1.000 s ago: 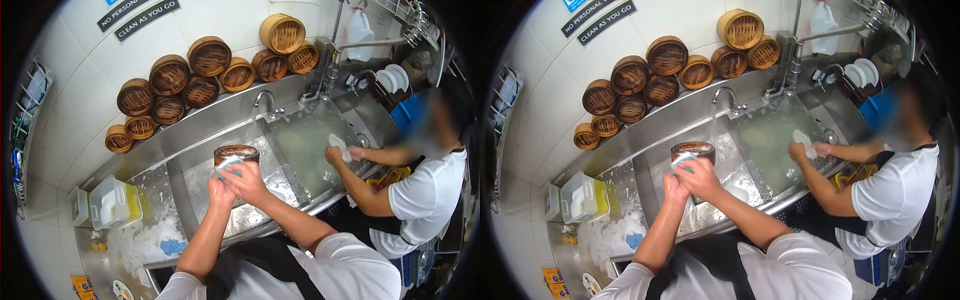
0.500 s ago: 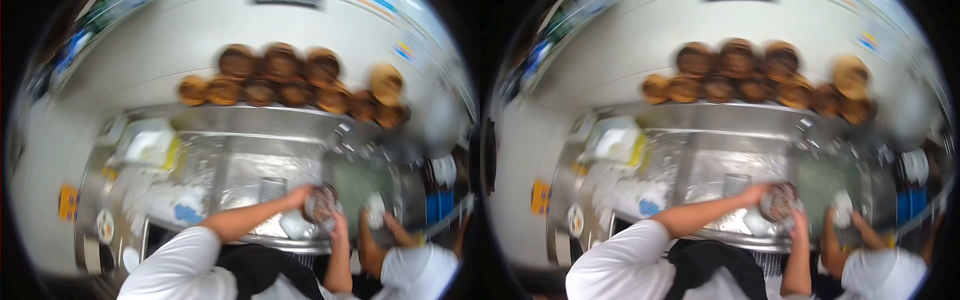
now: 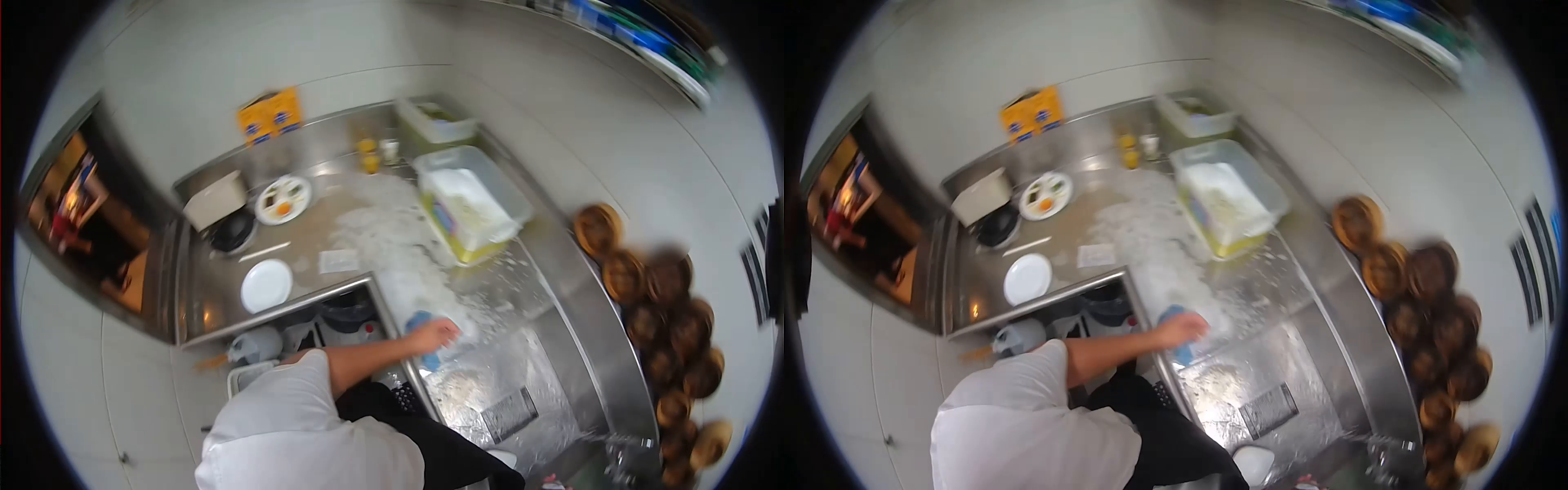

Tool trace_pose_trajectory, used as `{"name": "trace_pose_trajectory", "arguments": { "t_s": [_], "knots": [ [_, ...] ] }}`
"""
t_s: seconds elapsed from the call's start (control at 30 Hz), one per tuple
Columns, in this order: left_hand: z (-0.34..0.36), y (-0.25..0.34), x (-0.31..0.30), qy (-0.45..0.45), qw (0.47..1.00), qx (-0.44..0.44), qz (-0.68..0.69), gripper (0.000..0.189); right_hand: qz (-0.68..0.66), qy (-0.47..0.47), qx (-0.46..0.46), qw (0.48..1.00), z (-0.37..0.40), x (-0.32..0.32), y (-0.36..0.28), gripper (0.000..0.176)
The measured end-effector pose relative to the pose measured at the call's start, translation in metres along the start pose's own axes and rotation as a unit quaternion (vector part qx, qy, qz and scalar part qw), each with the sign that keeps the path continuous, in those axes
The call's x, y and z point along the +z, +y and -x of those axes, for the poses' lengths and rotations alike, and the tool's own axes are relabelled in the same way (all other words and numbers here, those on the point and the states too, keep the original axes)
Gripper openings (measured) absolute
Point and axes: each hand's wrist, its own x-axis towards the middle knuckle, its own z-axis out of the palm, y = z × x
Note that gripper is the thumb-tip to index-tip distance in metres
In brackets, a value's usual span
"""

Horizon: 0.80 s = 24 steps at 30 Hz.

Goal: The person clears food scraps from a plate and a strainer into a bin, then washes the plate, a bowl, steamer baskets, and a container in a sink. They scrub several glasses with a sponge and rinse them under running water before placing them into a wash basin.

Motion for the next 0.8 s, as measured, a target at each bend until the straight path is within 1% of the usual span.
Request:
{"name": "trace_pose_trajectory", "arguments": {
  "t_s": [0.03,0.07,0.1,0.13,0.17,0.2,0.23,0.27,0.3,0.33,0.37,0.4,0.43,0.47,0.5,0.53,0.57,0.6,0.63,0.67,0.7,0.73,0.77,0.8],
  "knots": [
    [0.025,-0.010,-0.068,0.071,0.995,0.041,0.056,0.016,0.020,-0.154,0.050,0.987,-0.065,-0.007,0.035,0.034],
    [0.071,0.029,-0.120,0.209,0.968,-0.016,-0.139,0.017,0.057,-0.194,0.050,0.978,-0.013,0.053,0.060,0.039],
    [0.100,0.013,-0.183,0.314,0.928,-0.039,-0.199,0.020,0.094,-0.233,0.047,0.967,0.070,0.128,0.080,0.044],
    [0.141,-0.017,-0.249,0.407,0.839,0.019,-0.362,0.023,0.159,-0.297,0.061,0.940,0.118,0.183,0.101,0.051],
    [0.179,-0.035,-0.305,0.534,0.801,-0.078,-0.259,0.024,0.158,-0.334,0.058,0.927,0.161,0.241,0.126,0.052],
    [0.226,-0.044,-0.343,0.605,0.715,-0.049,-0.345,0.026,0.170,-0.408,0.057,0.895,0.171,0.295,0.146,0.050],
    [0.262,-0.021,-0.358,0.647,0.646,-0.150,-0.377,0.029,0.155,-0.414,0.036,0.896,0.201,0.354,0.162,0.049],
    [0.293,-0.035,-0.379,0.646,0.570,-0.200,-0.467,0.038,0.132,-0.421,0.019,0.897,0.234,0.412,0.174,0.052],
    [0.302,-0.009,-0.381,0.665,0.534,-0.346,-0.391,0.047,0.136,-0.446,0.012,0.885,0.242,0.468,0.190,0.057],
    [0.310,-0.023,-0.402,0.667,0.533,-0.349,-0.386,0.047,0.157,-0.422,-0.013,0.893,0.251,0.514,0.205,0.057],
    [0.322,-0.046,-0.421,0.644,0.604,-0.346,-0.318,0.053,0.175,-0.395,-0.040,0.901,0.284,0.552,0.218,0.058],
    [0.329,-0.064,-0.435,0.613,0.670,-0.338,-0.246,0.059,0.203,-0.390,-0.090,0.894,0.317,0.580,0.236,0.058],
    [0.330,-0.068,-0.438,0.600,0.683,-0.332,-0.250,0.060,0.231,-0.383,-0.139,0.883,0.346,0.599,0.255,0.058],
    [0.326,-0.070,-0.437,0.585,0.696,-0.328,-0.256,0.062,0.265,-0.452,-0.191,0.830,0.362,0.609,0.282,0.057],
    [0.321,-0.075,-0.439,0.580,0.698,-0.332,-0.257,0.062,0.296,-0.515,-0.240,0.768,0.373,0.612,0.314,0.056],
    [0.316,-0.078,-0.445,0.610,0.723,-0.293,-0.136,0.057,0.319,-0.575,-0.272,0.703,0.391,0.605,0.352,0.047],
    [0.306,-0.078,-0.452,0.627,0.737,-0.251,-0.013,0.052,0.351,-0.601,-0.377,0.611,0.407,0.598,0.395,0.039],
    [0.294,-0.070,-0.456,0.620,0.742,-0.254,-0.018,0.052,0.437,-0.642,-0.267,0.570,0.436,0.576,0.425,0.031],
    [0.280,-0.052,-0.453,0.618,0.752,-0.198,0.114,0.044,0.437,-0.707,-0.187,0.524,0.448,0.560,0.471,0.038],
    [0.264,-0.038,-0.450,0.605,0.745,-0.138,0.245,0.036,0.531,-0.709,0.004,0.464,0.469,0.546,0.498,0.055],
    [0.249,-0.032,-0.451,0.600,0.750,-0.141,0.242,0.036,0.614,-0.668,0.093,0.410,0.495,0.536,0.522,0.072],
    [0.234,-0.028,-0.451,0.567,0.766,-0.135,0.272,0.032,0.651,-0.624,0.154,0.404,0.527,0.526,0.531,0.080],
    [0.219,-0.023,-0.452,0.534,0.779,-0.128,0.303,0.029,0.653,-0.625,0.160,0.397,0.543,0.519,0.541,0.081],
    [0.202,-0.011,-0.452,0.530,0.783,-0.130,0.299,0.029,0.619,-0.625,0.220,0.422,0.548,0.519,0.554,0.076]
  ]
}}
